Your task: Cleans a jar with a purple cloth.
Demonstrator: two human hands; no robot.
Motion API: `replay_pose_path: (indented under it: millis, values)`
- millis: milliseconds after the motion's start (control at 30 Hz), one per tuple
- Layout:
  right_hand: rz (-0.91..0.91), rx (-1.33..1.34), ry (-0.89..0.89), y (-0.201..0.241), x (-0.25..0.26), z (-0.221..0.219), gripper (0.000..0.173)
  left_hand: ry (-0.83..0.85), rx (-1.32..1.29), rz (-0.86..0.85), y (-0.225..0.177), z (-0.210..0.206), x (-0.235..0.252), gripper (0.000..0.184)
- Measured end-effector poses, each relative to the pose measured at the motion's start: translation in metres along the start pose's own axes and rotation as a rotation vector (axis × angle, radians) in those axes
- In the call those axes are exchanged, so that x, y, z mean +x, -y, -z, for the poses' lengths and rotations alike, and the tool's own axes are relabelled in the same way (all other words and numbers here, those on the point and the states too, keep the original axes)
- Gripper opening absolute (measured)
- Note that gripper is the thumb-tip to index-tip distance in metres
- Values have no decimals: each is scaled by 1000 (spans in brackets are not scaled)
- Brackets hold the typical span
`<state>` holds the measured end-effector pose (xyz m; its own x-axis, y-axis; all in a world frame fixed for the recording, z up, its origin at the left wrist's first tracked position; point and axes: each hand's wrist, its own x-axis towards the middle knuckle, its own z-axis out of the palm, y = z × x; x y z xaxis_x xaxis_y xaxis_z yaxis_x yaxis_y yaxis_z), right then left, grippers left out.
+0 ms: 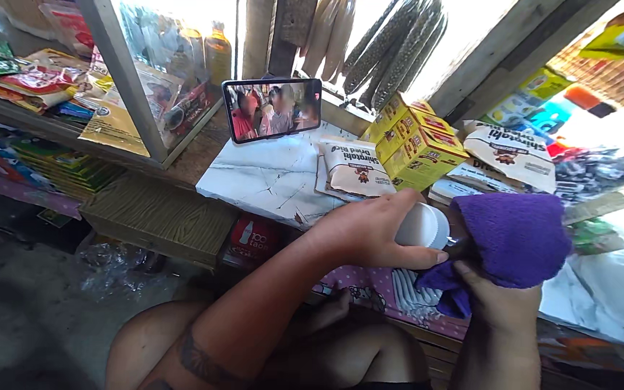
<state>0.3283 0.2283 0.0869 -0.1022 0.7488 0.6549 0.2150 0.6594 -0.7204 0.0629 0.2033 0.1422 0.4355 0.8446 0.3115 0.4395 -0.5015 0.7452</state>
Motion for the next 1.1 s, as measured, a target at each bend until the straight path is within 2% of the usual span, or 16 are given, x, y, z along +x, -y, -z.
replay_pose_path:
  millis: [100,167,267,367,500,633,800,933,1100]
  values:
    - [37,28,-30,4,0,-5,102,-13,5,-16,1,-1,0,61]
    - [67,53,-39,7,1,-8,79,-13,10,-19,1,-1,0,62]
    - [100,65,-62,9,2,-11,55,-7,11,-15,1,-1,0,62]
    - [125,84,-82,10,2,-12,39,-4,9,-30,2,-1,0,63]
    - [68,158,-33,14,0,-5,31,4,10,-33,1,1,0,62]
    - [-29,254,46,20,3,1,32,-3,2,-27,2,0,0,62]
    - [-65,270,206,14,6,5,56,9,-4,1,0,1,1,62]
    - [-69,183,162,17,6,-2,68,8,-7,7,0,2,1,61]
    - [-55,132,103,17,4,-7,67,10,-4,14,-1,2,1,63]
